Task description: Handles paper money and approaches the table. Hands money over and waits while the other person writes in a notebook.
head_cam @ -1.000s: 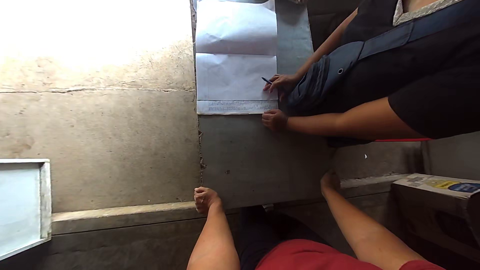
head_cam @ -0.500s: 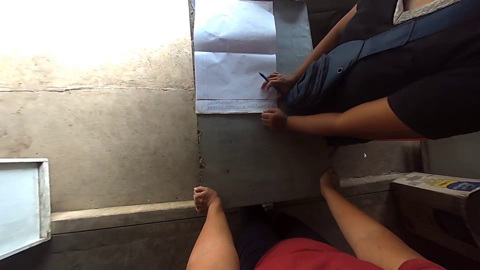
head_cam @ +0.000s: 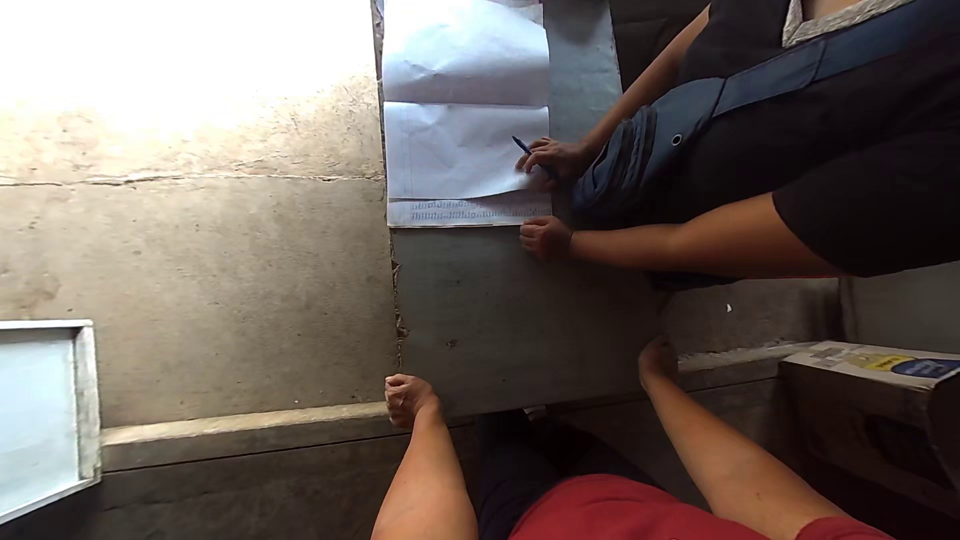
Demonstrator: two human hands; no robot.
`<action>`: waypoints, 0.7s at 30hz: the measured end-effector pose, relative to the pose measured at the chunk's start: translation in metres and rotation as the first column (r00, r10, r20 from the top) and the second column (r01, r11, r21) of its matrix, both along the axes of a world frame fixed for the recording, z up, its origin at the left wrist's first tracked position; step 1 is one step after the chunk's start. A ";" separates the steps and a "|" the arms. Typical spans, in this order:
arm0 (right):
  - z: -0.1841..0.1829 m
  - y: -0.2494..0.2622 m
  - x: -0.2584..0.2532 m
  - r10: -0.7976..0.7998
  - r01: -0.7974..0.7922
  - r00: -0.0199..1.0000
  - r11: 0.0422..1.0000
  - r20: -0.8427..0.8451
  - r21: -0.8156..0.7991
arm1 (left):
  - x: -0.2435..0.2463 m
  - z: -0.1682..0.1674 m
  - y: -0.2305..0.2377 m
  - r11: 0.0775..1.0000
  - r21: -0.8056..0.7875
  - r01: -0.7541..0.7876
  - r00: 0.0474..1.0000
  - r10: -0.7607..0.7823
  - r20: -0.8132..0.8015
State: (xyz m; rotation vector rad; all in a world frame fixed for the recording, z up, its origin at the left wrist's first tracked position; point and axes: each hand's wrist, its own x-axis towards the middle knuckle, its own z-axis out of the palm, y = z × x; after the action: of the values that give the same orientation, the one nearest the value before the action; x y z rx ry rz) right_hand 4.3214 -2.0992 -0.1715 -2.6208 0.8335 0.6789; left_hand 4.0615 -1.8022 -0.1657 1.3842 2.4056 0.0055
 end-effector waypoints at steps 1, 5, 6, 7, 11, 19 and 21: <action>0.000 0.000 0.000 0.002 -0.002 1.000 1.000 -0.001 0.000 | 0.000 0.000 0.000 1.000 -0.006 0.002 1.000 -0.002 0.000; -0.002 -0.001 0.001 0.004 -0.004 1.000 1.000 0.003 -0.002 | -0.001 0.000 0.000 1.000 0.013 0.002 1.000 -0.002 -0.004; -0.001 0.000 0.001 0.004 -0.004 1.000 1.000 -0.005 -0.007 | -0.001 0.000 0.000 1.000 0.014 0.001 1.000 -0.001 -0.004; -0.001 0.000 0.001 0.007 -0.007 1.000 1.000 -0.012 -0.011 | -0.001 0.000 0.000 1.000 0.012 0.002 1.000 -0.002 -0.006; -0.002 -0.002 0.000 0.050 -0.050 0.998 0.998 -0.024 -0.024 | -0.003 0.000 0.000 1.000 -0.022 0.012 1.000 -0.012 0.006; -0.007 -0.003 0.000 0.031 -0.031 1.000 0.999 -0.005 -0.010 | -0.002 -0.002 -0.001 1.000 0.011 0.004 1.000 -0.004 -0.005; -0.004 -0.002 0.000 0.037 -0.037 0.999 0.999 -0.007 -0.006 | -0.002 -0.003 0.000 1.000 0.018 -0.002 1.000 0.002 -0.014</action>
State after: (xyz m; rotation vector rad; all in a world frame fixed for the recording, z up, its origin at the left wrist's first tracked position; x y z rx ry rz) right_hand 4.3212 -2.1013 -0.1755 -2.6470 0.7924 0.6964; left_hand 4.0594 -1.8026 -0.1685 1.3938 2.4244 0.0179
